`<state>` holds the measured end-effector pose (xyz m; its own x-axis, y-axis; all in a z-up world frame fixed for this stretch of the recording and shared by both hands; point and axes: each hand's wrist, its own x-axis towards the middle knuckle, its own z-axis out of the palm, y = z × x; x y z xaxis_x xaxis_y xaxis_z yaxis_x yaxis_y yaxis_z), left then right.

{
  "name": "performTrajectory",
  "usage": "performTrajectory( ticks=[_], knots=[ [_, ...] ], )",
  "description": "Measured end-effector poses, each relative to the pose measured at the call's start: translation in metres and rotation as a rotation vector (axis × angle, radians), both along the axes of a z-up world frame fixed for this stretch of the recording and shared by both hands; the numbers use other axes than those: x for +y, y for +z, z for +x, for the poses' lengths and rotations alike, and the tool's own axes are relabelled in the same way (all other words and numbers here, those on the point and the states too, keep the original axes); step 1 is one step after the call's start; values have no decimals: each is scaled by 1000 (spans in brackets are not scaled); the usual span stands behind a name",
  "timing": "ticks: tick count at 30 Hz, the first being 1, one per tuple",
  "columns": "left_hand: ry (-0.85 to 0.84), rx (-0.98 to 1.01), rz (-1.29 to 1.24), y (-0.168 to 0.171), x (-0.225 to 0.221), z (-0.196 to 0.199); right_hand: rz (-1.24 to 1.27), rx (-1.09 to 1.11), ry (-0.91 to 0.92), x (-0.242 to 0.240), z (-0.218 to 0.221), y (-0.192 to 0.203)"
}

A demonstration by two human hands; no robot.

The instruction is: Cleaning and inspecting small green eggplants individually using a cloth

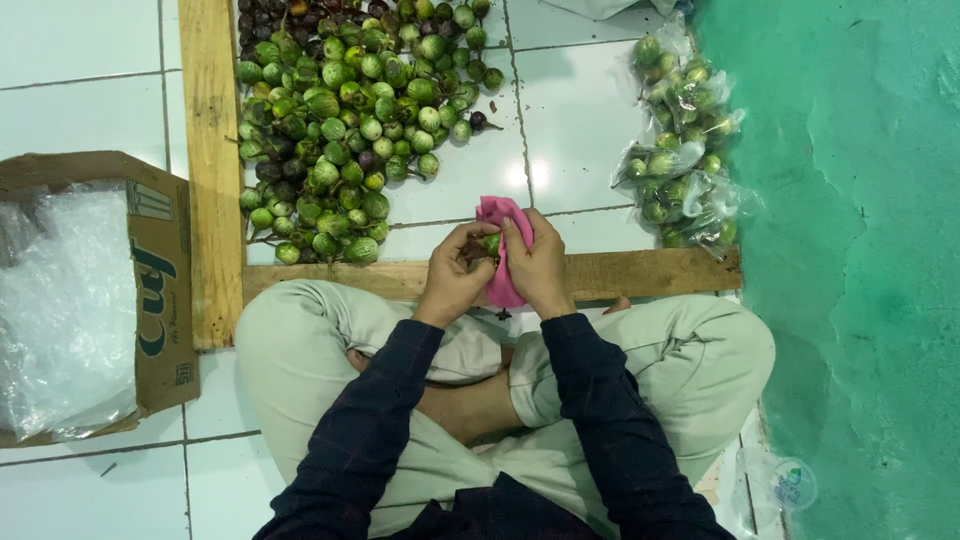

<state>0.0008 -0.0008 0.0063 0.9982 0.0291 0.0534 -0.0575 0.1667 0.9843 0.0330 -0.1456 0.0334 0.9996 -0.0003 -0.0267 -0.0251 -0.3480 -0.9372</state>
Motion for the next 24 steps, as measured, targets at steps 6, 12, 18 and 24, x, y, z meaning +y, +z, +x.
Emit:
performTrajectory(
  ticks=[6,12,18,24],
  knots=[
    [-30,35,-121,-16,-7,5,0,-20,-39,7,-7,20],
    [3,47,-71,-12,-6,5,7,-33,9,10,-11,32],
    [16,-34,52,7,-3,2,-43,-57,136,16,-11,55],
    [30,-4,-41,-3,-9,-3,-28,-120,47,5,-5,25]
  ],
)
